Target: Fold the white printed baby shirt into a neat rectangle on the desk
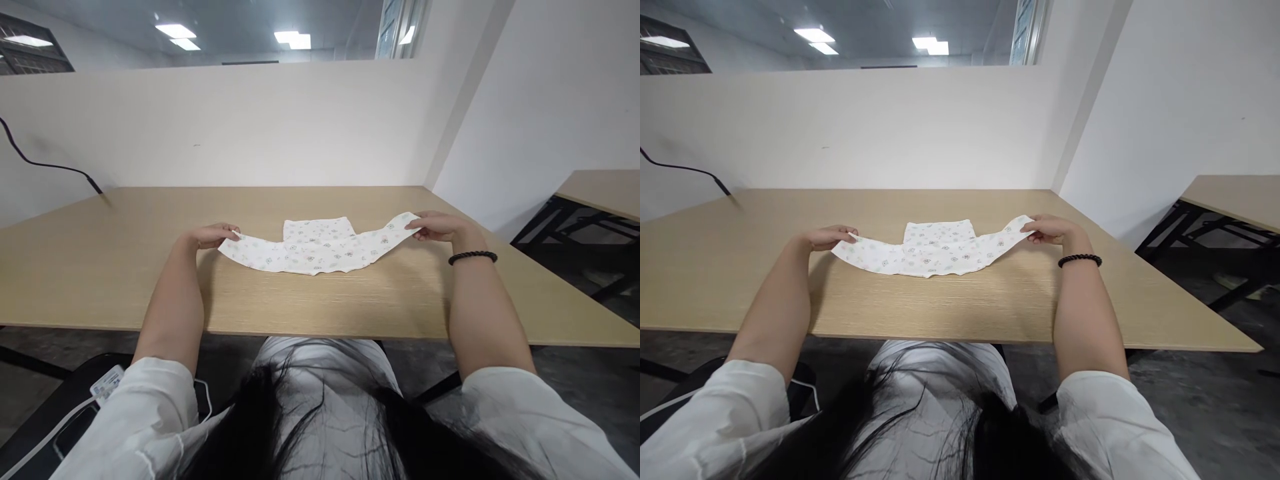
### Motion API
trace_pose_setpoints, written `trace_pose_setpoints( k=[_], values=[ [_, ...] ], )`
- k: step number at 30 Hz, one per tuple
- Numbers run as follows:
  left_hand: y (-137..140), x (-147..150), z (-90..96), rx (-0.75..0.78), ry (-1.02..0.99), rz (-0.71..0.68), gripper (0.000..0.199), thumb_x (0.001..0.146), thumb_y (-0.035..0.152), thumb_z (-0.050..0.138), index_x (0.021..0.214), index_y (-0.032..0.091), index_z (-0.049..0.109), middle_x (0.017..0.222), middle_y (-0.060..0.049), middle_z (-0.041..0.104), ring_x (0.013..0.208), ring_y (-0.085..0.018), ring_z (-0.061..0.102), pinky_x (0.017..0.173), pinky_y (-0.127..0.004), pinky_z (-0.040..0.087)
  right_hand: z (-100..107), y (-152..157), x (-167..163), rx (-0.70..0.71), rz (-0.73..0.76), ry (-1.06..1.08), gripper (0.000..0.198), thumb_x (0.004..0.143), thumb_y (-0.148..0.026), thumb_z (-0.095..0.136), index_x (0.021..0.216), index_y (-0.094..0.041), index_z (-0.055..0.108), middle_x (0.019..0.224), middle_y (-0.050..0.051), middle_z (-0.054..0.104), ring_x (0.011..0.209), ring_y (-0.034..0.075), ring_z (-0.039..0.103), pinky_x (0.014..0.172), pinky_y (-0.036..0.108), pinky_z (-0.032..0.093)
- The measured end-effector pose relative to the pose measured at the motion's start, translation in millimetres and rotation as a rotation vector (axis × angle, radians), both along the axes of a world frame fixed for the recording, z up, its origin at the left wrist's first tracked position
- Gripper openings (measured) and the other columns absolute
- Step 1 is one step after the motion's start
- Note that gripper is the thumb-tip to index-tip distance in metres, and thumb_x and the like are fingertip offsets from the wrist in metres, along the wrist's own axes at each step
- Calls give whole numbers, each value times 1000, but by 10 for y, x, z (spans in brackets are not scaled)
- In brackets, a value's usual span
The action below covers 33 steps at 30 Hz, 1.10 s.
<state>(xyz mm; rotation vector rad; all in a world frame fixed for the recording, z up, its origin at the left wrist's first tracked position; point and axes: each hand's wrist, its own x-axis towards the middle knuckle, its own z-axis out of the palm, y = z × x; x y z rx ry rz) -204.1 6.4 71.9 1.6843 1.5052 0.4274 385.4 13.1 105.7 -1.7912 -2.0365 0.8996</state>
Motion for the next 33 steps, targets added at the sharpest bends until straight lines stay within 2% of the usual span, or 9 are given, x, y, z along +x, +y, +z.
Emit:
trace_pose_setpoints(
  k=[4, 8, 11, 16, 20, 23, 29, 31, 33],
  values=[
    [-89, -69, 80, 70, -132, 2, 40, 64, 45, 73, 92, 20, 58, 73, -5, 64, 62, -18, 63, 49, -24, 47, 44, -66, 146, -73, 67, 378, 39, 72, -30, 78, 107, -21, 60, 91, 5, 62, 63, 12, 51, 56, 24, 49],
    [-136, -118, 77, 47, -320, -46, 47, 66, 38, 74, 104, 22, 52, 68, -2, 62, 54, -15, 61, 44, -22, 44, 80, -133, 128, -82, 43, 441, 64, 66, -26, 84, 123, -24, 55, 88, 3, 63, 58, 9, 49, 50, 23, 45],
    [-138, -104, 71, -3, -436, -75, 46, 66, 31, 78, 102, 22, 50, 65, -1, 63, 51, -14, 61, 42, -20, 42, 164, -201, -48, -44, 111, 460, 71, 67, -28, 85, 130, -27, 52, 83, 0, 64, 59, 11, 52, 51, 23, 46],
    [-163, -11, 130, 4, -631, -161, 32, 70, 20, 79, 89, 19, 53, 56, 2, 59, 44, -12, 56, 38, -17, 39, 242, -378, -692, 50, 489, 629, 57, 75, -31, 81, 126, -28, 55, 87, -1, 70, 82, 17, 66, 74, 31, 55],
    [-176, 66, 169, 105, -763, -163, 26, 70, 18, 78, 83, 18, 55, 53, 4, 56, 42, -9, 54, 39, -16, 39, 152, -469, -1173, -37, 821, 686, 68, 81, -31, 77, 140, -30, 43, 124, 8, 68, 117, 23, 62, 97, 43, 50],
    [-139, 119, 162, 144, -818, -184, 28, 66, 19, 80, 79, 17, 55, 53, 4, 55, 42, -9, 53, 40, -16, 38, 69, -424, -1264, 22, 754, 684, 69, 84, -31, 74, 144, -33, 40, 134, 8, 62, 126, 23, 56, 102, 44, 47],
    [-4, 471, 130, 142, -893, -262, 37, 61, 35, 85, 80, 16, 60, 61, 0, 62, 51, -14, 61, 48, -22, 46, -40, -273, -1152, 98, 511, 589, 42, 85, -35, 72, 124, -27, 61, 117, 7, 68, 113, 23, 61, 99, 43, 48],
    [-8, 742, 121, 139, -951, -324, 48, 63, 48, 83, 94, 17, 64, 74, -4, 70, 69, -20, 69, 61, -28, 53, -59, -267, -1164, 84, 488, 541, 37, 84, -35, 72, 119, -24, 64, 112, 7, 69, 109, 22, 63, 97, 42, 49],
    [-62, 1056, 103, 68, -934, -459, 70, 67, 58, 78, 123, 20, 60, 98, -10, 75, 95, -28, 71, 80, -38, 55, -68, -274, -1189, 73, 490, 514, 35, 84, -35, 71, 117, -23, 64, 110, 7, 70, 105, 22, 64, 94, 41, 50]
  ],
)
